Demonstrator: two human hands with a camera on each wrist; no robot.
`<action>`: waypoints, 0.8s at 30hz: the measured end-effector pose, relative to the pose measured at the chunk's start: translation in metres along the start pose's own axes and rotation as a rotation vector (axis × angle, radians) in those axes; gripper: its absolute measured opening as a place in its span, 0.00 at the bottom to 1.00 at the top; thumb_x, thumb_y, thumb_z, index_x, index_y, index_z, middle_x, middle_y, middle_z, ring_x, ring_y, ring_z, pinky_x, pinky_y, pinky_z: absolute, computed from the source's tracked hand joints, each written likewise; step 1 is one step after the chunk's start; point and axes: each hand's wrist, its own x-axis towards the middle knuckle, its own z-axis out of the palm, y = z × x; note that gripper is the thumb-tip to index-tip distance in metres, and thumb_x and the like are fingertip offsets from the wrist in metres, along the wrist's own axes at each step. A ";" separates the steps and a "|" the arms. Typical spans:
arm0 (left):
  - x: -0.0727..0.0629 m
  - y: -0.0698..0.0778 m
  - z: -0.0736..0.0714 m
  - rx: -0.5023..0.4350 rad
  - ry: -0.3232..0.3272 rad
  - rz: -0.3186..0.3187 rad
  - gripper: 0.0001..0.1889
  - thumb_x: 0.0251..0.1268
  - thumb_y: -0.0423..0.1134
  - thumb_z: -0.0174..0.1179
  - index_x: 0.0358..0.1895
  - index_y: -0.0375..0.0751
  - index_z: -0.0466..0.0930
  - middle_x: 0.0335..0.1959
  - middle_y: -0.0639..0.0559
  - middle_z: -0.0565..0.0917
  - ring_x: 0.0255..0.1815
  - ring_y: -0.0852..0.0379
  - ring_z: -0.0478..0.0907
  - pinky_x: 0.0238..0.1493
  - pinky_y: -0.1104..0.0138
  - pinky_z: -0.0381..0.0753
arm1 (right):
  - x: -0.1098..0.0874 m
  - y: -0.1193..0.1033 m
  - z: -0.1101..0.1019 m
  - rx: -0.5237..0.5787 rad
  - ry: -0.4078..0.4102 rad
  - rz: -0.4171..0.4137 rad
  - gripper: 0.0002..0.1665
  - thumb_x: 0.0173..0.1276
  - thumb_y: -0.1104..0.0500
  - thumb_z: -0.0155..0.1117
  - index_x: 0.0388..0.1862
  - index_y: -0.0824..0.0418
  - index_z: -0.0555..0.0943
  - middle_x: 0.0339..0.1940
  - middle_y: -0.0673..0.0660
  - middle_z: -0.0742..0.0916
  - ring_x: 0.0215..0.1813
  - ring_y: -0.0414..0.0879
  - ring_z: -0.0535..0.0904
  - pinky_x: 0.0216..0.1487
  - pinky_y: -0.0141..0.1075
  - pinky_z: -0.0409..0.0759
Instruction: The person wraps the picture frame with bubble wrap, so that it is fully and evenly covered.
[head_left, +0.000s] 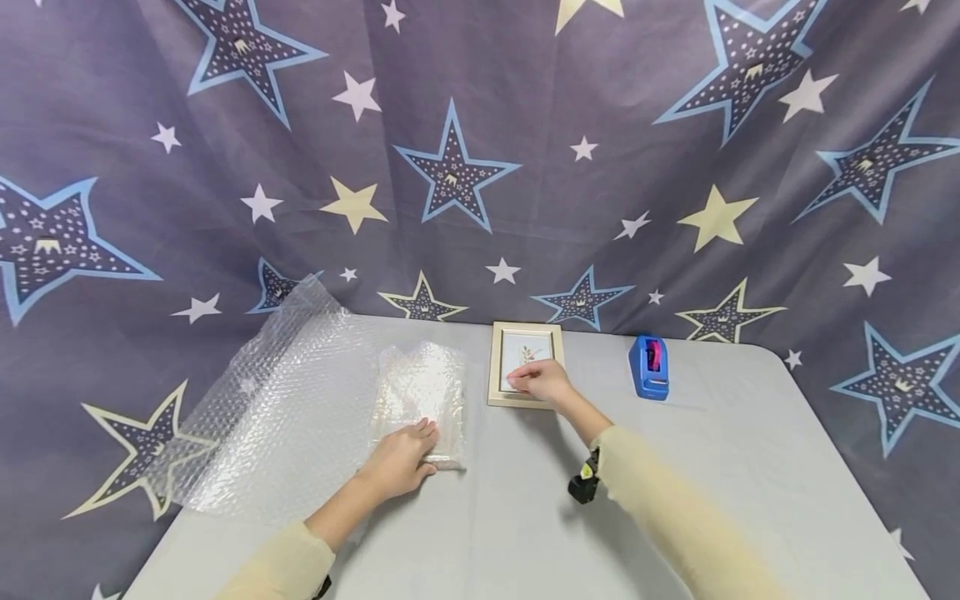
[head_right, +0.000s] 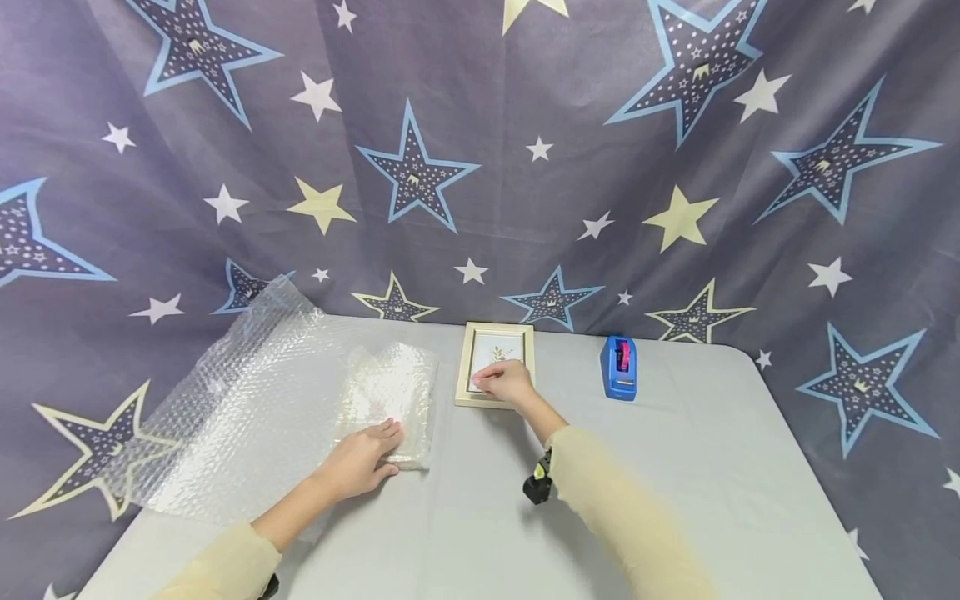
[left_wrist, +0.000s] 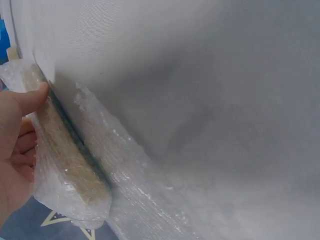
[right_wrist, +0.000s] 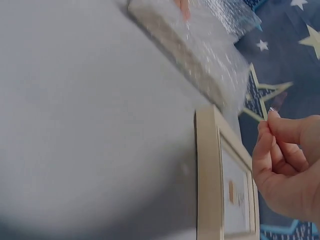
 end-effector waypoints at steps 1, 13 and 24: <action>0.000 0.000 -0.001 0.007 -0.001 0.001 0.28 0.52 0.46 0.70 0.55 0.33 0.79 0.58 0.39 0.81 0.61 0.43 0.78 0.62 0.55 0.78 | 0.002 -0.004 0.006 -0.007 -0.009 -0.011 0.10 0.58 0.65 0.70 0.38 0.69 0.86 0.33 0.59 0.91 0.24 0.33 0.79 0.33 0.28 0.85; 0.004 0.000 -0.002 0.027 -0.023 0.013 0.27 0.49 0.47 0.72 0.52 0.36 0.80 0.57 0.40 0.82 0.60 0.43 0.79 0.60 0.55 0.80 | 0.019 -0.037 0.068 -0.230 -0.113 -0.258 0.06 0.59 0.60 0.70 0.32 0.63 0.88 0.26 0.58 0.89 0.21 0.33 0.71 0.23 0.22 0.71; 0.004 0.001 -0.005 0.016 -0.039 0.006 0.28 0.48 0.46 0.72 0.53 0.34 0.81 0.57 0.39 0.82 0.60 0.43 0.79 0.60 0.55 0.79 | 0.020 -0.056 0.100 -0.440 -0.179 -0.400 0.04 0.56 0.60 0.72 0.27 0.61 0.88 0.25 0.56 0.90 0.22 0.34 0.75 0.26 0.21 0.73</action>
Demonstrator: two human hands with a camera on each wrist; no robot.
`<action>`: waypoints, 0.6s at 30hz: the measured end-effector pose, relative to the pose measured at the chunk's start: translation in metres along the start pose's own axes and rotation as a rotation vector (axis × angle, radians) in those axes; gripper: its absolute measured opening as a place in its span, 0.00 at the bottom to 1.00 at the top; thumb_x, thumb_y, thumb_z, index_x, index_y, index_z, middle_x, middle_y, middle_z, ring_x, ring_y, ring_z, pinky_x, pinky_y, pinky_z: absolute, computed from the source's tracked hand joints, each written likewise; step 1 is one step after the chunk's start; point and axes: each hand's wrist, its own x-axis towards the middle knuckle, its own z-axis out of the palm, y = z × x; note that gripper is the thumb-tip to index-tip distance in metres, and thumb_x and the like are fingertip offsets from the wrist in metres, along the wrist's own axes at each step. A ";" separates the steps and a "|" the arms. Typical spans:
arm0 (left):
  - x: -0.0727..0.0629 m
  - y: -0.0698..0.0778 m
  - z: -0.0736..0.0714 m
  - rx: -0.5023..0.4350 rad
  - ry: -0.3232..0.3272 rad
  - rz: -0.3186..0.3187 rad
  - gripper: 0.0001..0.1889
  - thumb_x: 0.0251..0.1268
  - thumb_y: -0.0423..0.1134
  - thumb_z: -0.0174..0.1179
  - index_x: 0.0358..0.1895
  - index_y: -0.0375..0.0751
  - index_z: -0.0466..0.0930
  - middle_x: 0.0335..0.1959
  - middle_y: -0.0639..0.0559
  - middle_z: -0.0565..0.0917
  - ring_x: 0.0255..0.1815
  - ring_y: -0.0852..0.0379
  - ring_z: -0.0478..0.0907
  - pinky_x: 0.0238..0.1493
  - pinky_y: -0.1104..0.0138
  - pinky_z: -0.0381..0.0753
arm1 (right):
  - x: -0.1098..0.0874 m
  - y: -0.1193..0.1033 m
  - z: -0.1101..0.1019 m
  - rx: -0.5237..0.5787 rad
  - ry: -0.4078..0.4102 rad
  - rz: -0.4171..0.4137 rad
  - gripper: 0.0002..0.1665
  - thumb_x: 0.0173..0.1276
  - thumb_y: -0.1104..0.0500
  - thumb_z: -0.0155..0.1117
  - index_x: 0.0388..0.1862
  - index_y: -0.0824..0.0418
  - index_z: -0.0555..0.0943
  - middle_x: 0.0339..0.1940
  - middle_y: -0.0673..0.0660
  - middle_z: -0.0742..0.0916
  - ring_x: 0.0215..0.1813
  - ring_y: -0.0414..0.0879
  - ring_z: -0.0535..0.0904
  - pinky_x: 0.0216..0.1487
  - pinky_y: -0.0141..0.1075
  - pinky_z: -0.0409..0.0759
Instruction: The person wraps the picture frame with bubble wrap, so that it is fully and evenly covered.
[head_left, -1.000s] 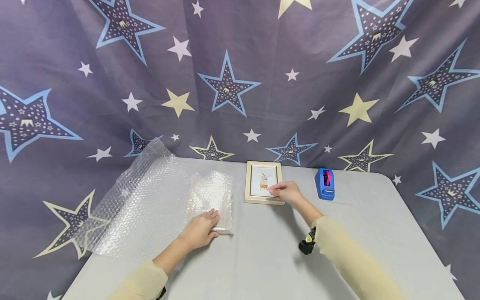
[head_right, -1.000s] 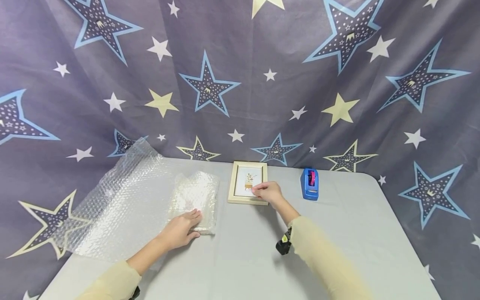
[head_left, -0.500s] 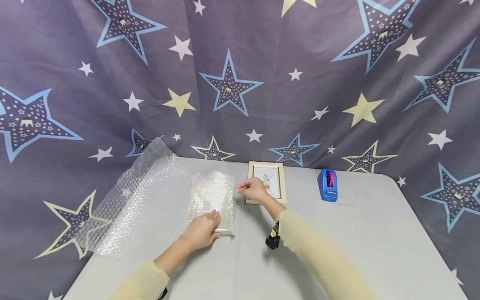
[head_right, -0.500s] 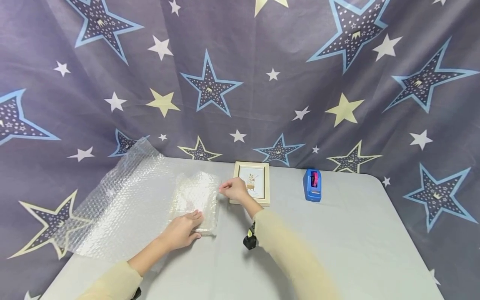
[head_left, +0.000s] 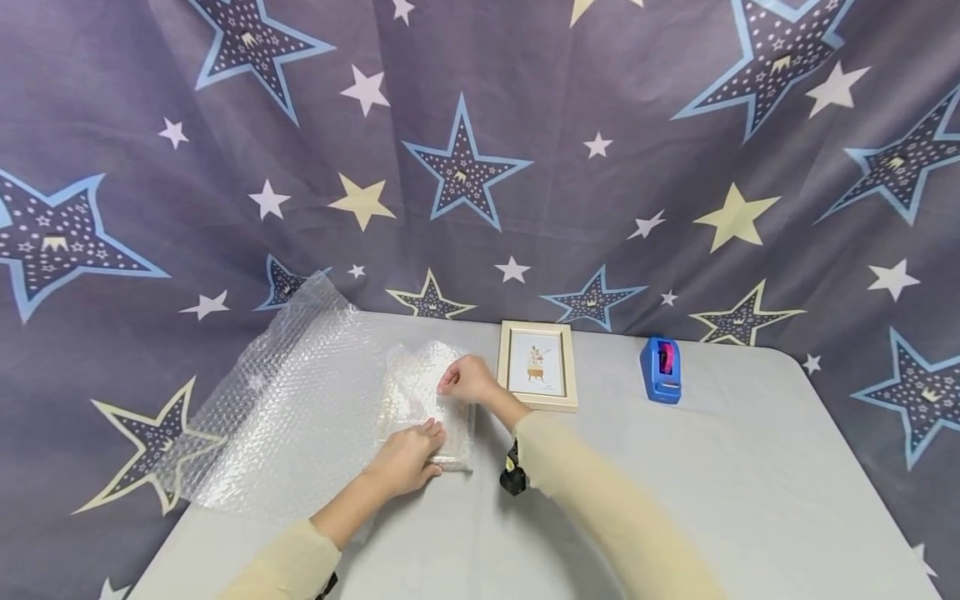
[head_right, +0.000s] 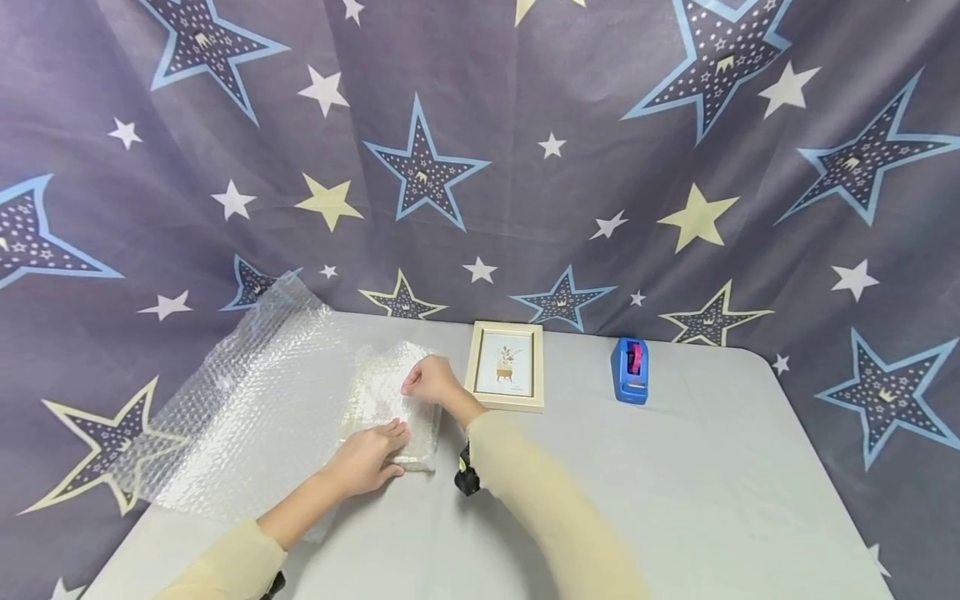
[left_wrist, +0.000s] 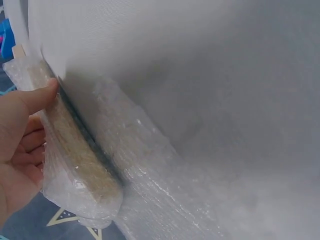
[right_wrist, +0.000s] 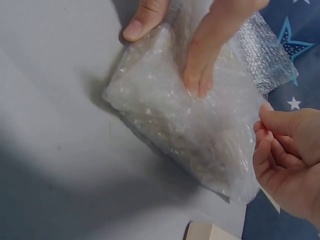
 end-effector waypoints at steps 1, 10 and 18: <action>0.000 0.000 0.000 0.003 -0.001 0.002 0.28 0.48 0.46 0.72 0.53 0.34 0.81 0.56 0.39 0.82 0.60 0.43 0.79 0.60 0.56 0.80 | 0.000 -0.001 0.002 -0.005 -0.005 -0.003 0.04 0.56 0.60 0.72 0.26 0.61 0.88 0.25 0.56 0.90 0.22 0.34 0.75 0.26 0.21 0.72; 0.001 0.003 0.002 0.013 -0.008 0.009 0.28 0.49 0.47 0.71 0.52 0.34 0.81 0.56 0.41 0.83 0.59 0.44 0.80 0.60 0.58 0.80 | 0.002 0.002 0.015 -0.110 0.020 0.008 0.08 0.52 0.59 0.74 0.17 0.61 0.86 0.19 0.54 0.88 0.18 0.34 0.68 0.23 0.20 0.68; 0.001 -0.002 0.002 0.027 0.004 0.004 0.28 0.48 0.47 0.72 0.52 0.35 0.81 0.55 0.41 0.83 0.59 0.45 0.80 0.59 0.58 0.80 | 0.004 -0.004 0.024 -0.169 0.051 0.072 0.12 0.51 0.59 0.75 0.14 0.61 0.83 0.17 0.54 0.86 0.18 0.38 0.68 0.21 0.22 0.66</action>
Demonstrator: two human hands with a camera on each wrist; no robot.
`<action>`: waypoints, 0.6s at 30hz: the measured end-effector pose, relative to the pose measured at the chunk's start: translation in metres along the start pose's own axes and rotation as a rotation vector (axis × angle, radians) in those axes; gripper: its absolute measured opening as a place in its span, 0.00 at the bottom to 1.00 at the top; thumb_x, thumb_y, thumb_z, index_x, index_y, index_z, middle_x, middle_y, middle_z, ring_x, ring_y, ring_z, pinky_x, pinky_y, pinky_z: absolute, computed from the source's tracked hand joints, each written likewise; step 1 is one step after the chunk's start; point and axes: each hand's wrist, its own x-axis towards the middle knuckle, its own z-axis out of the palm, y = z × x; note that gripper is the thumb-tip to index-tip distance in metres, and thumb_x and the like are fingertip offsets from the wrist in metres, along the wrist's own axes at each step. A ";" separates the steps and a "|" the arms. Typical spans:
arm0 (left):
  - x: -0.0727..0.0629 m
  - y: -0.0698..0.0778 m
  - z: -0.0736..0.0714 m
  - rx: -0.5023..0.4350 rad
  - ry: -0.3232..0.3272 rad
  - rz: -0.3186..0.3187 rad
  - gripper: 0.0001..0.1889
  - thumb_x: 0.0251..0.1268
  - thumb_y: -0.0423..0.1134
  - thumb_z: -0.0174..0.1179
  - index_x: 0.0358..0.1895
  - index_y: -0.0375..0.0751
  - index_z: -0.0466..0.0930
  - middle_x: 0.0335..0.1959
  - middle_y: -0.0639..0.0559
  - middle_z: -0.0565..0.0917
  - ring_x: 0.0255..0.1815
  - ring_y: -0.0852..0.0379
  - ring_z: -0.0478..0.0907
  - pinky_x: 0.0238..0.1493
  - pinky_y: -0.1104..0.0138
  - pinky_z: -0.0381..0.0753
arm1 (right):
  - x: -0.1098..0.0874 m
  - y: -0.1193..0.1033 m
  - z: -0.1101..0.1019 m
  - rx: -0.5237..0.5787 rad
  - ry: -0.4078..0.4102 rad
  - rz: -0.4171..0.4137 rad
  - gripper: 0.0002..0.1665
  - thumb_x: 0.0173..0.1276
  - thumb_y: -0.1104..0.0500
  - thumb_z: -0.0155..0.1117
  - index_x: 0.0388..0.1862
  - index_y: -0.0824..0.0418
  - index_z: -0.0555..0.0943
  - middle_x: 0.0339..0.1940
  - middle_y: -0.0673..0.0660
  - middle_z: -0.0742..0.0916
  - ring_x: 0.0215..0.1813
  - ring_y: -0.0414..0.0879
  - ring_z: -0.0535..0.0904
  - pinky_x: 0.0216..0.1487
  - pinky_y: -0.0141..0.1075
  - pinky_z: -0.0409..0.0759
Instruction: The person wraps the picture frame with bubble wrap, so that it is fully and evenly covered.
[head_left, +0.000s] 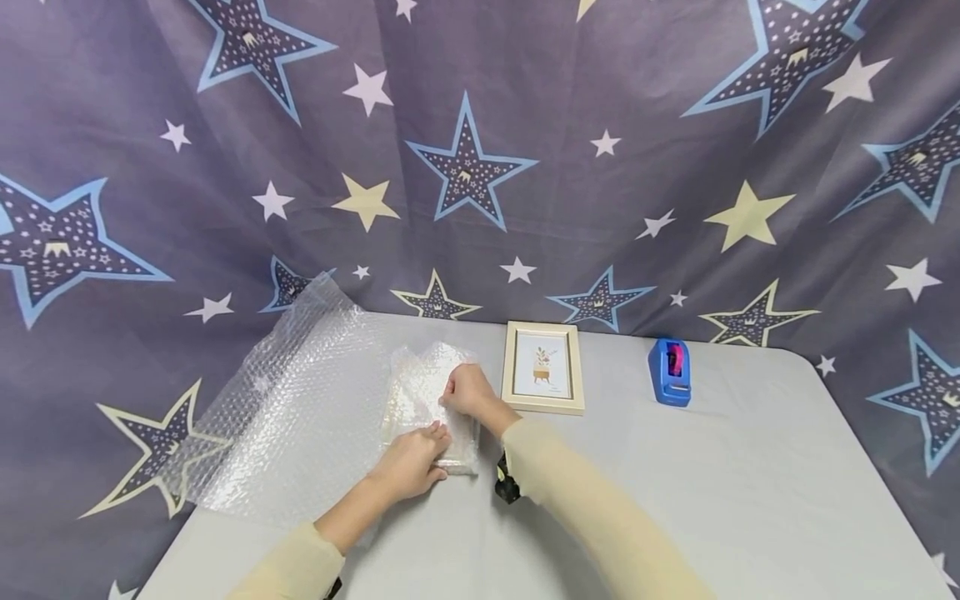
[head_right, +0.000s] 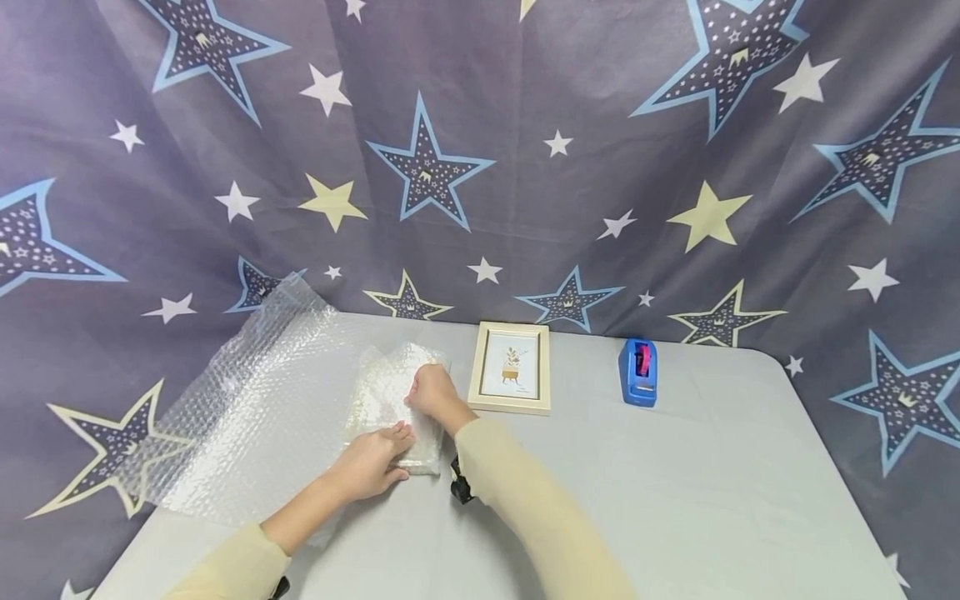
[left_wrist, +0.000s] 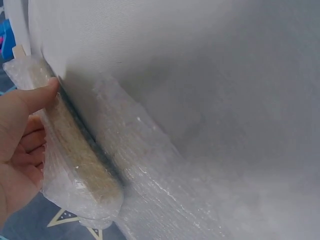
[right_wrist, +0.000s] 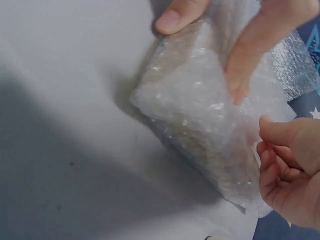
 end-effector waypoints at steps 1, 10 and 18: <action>0.000 0.000 0.000 0.004 0.002 0.003 0.28 0.48 0.47 0.72 0.52 0.35 0.81 0.55 0.41 0.83 0.59 0.45 0.80 0.59 0.58 0.80 | 0.000 -0.001 0.001 -0.015 -0.002 0.022 0.12 0.51 0.59 0.75 0.14 0.60 0.82 0.18 0.53 0.86 0.19 0.39 0.70 0.21 0.23 0.67; 0.000 0.000 0.000 0.008 0.013 0.013 0.28 0.47 0.47 0.72 0.51 0.36 0.81 0.55 0.41 0.84 0.58 0.44 0.81 0.59 0.58 0.81 | 0.003 -0.002 0.006 -0.191 0.039 0.130 0.19 0.46 0.47 0.79 0.19 0.57 0.81 0.22 0.51 0.86 0.27 0.44 0.80 0.33 0.31 0.82; 0.000 0.002 -0.001 0.028 -0.011 0.001 0.27 0.48 0.48 0.72 0.52 0.37 0.80 0.55 0.41 0.83 0.58 0.45 0.81 0.57 0.58 0.82 | -0.002 0.006 -0.010 -0.057 0.054 0.153 0.15 0.48 0.53 0.79 0.14 0.58 0.83 0.21 0.52 0.87 0.25 0.43 0.77 0.29 0.30 0.78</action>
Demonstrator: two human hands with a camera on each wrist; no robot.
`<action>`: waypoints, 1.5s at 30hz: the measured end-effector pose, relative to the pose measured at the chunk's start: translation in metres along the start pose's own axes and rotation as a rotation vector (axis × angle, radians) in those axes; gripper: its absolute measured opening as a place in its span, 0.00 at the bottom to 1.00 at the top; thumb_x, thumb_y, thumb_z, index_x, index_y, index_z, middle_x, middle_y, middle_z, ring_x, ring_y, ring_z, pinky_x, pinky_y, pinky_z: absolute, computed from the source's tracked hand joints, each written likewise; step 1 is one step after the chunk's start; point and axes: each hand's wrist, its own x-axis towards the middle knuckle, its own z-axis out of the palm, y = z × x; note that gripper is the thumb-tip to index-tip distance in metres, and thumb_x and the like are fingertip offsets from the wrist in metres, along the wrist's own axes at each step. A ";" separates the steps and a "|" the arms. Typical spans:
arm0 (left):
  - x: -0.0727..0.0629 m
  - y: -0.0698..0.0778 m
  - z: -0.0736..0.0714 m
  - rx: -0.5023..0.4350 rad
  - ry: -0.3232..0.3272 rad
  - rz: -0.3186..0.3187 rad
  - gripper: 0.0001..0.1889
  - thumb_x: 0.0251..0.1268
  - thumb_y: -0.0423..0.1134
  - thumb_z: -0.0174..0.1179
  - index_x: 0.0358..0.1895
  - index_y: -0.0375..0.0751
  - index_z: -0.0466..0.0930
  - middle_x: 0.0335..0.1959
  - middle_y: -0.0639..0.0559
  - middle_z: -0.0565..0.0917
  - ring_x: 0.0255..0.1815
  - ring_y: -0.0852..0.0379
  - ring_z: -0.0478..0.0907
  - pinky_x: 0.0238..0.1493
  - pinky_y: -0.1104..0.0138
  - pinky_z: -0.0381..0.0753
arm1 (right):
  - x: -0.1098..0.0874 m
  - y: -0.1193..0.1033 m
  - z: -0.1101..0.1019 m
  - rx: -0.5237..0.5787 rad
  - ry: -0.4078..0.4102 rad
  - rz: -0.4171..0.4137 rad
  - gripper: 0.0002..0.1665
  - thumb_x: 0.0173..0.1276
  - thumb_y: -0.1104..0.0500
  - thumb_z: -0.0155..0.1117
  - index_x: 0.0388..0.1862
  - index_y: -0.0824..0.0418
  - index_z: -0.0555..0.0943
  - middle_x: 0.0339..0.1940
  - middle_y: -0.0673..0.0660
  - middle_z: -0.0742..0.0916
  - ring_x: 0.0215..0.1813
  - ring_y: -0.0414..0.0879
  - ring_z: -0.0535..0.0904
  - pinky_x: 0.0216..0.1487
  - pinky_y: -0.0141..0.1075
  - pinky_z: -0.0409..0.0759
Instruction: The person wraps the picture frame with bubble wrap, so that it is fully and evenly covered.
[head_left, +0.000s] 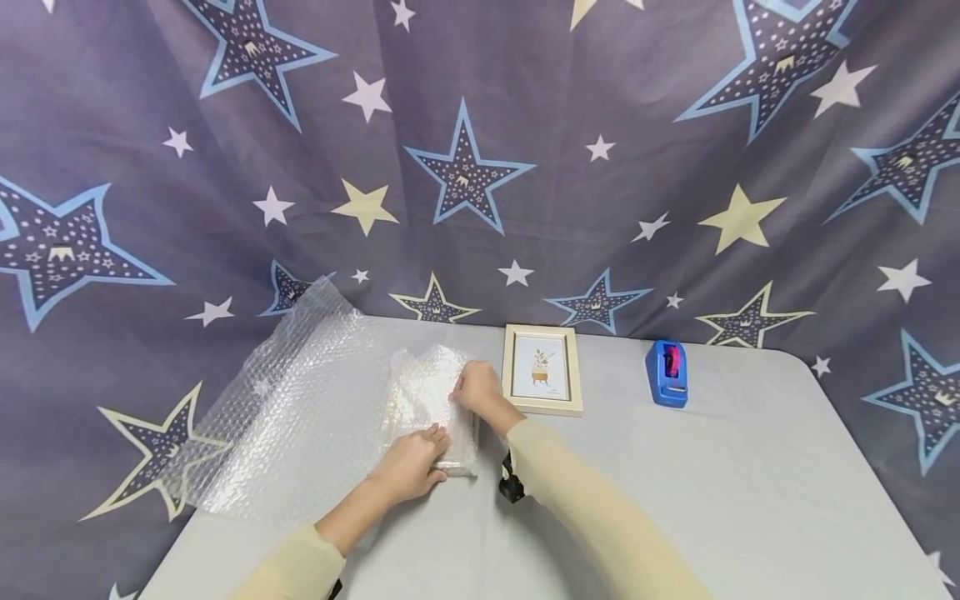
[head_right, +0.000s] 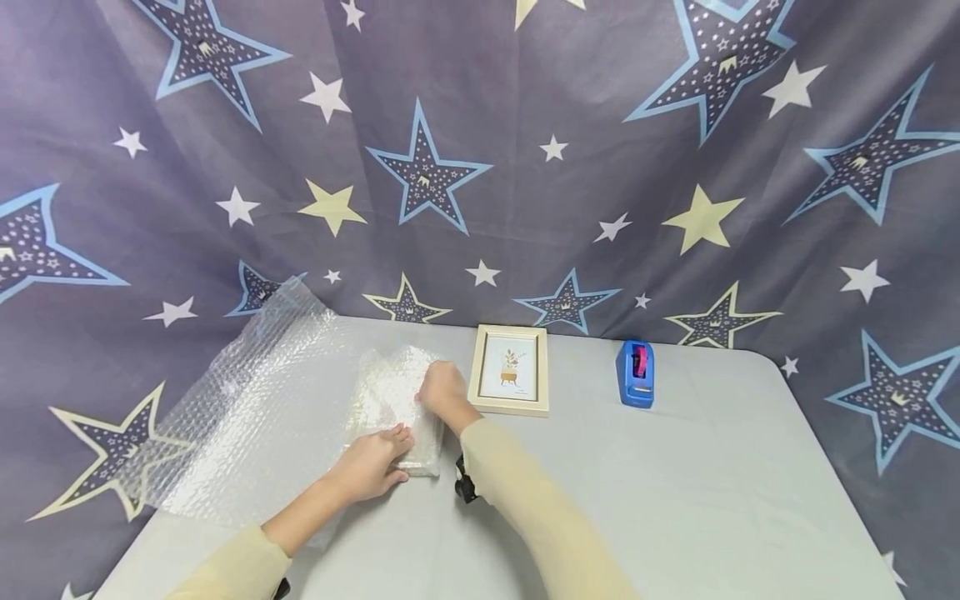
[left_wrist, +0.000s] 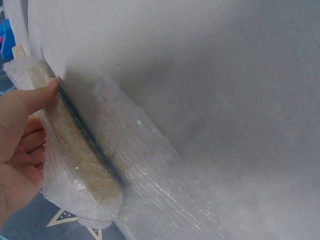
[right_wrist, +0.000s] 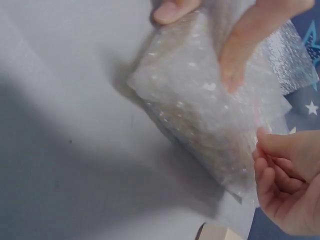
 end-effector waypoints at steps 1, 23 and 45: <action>-0.001 0.000 0.000 0.000 0.000 -0.004 0.28 0.48 0.48 0.72 0.52 0.37 0.80 0.55 0.41 0.83 0.58 0.45 0.81 0.57 0.58 0.82 | -0.001 0.002 -0.002 0.021 0.002 0.005 0.14 0.48 0.55 0.78 0.15 0.59 0.83 0.22 0.53 0.87 0.25 0.43 0.77 0.28 0.30 0.78; -0.008 0.001 0.004 0.012 0.013 0.006 0.25 0.47 0.48 0.72 0.48 0.38 0.81 0.54 0.42 0.84 0.57 0.46 0.82 0.55 0.58 0.83 | -0.038 0.017 0.004 -0.230 0.025 -0.591 0.13 0.60 0.65 0.66 0.44 0.60 0.85 0.42 0.53 0.88 0.50 0.46 0.82 0.59 0.33 0.80; 0.007 -0.013 -0.023 -0.473 -0.069 -0.128 0.22 0.61 0.42 0.62 0.54 0.28 0.79 0.54 0.36 0.83 0.59 0.39 0.79 0.62 0.50 0.77 | -0.048 0.032 -0.003 -0.233 -0.098 -0.629 0.21 0.67 0.58 0.62 0.57 0.64 0.78 0.53 0.56 0.82 0.58 0.48 0.76 0.65 0.35 0.76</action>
